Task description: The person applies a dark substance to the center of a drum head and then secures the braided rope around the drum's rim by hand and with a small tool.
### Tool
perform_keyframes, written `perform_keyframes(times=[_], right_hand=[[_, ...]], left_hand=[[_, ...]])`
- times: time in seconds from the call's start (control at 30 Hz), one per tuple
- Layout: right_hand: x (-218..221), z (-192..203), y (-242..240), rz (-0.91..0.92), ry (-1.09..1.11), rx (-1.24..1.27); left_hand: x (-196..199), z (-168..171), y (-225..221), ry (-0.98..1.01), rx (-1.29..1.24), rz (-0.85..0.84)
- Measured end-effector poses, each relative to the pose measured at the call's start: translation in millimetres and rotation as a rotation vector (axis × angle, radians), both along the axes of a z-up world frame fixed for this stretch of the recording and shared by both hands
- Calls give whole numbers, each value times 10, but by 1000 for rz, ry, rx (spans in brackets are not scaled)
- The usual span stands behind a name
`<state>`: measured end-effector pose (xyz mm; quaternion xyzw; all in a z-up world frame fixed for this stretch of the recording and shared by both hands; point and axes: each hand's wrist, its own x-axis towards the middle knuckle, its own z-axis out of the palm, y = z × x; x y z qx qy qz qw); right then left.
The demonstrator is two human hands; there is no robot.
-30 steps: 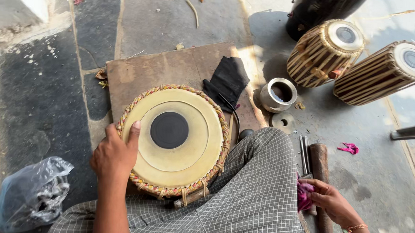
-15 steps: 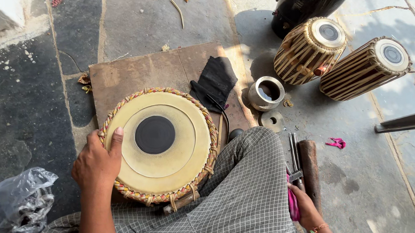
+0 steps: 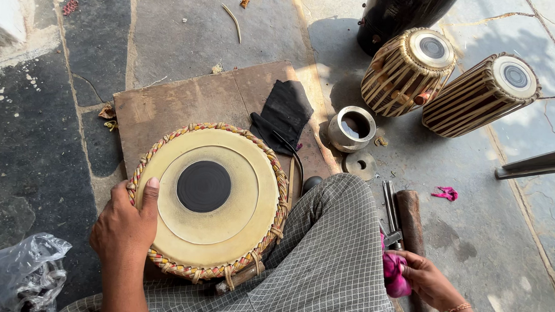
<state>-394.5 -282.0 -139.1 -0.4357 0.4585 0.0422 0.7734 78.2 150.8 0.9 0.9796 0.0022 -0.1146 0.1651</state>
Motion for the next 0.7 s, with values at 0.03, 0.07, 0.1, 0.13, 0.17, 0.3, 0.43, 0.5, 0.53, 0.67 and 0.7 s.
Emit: perform_keyframes(times=[0.03,0.07,0.1,0.13,0.17,0.3,0.43,0.5,0.53,0.67,0.7], right_hand=[[-2,-120,28,-50,20,-20],[-18,-244,47,-100,40,-39],[-4,-368,44,-145,57,-59],[43,-434,62,-165,51,-79],[87,-490,99,-187,45,-95],[197,-586,172,-272,113,-183],[215,-572,150,-131,-43,-347],[247,-522,59,-66,-30,-426],[262,-478,11,-14,37,-451],[466,-59,-154,830,676,-794],[578,131,-131,1270,900,-965]], left_hand=[[13,-1,0,9,3,1],[16,-1,-1,19,5,2],[14,5,1,16,5,0],[4,11,0,13,4,-3],[-5,21,9,10,7,-6],[-34,43,12,-13,-4,-12],[-28,60,4,-8,-14,-4],[-35,100,-4,4,-12,-3],[-46,125,-15,13,-9,-1],[-44,229,-47,62,35,0],[-26,231,-50,31,64,-29]])
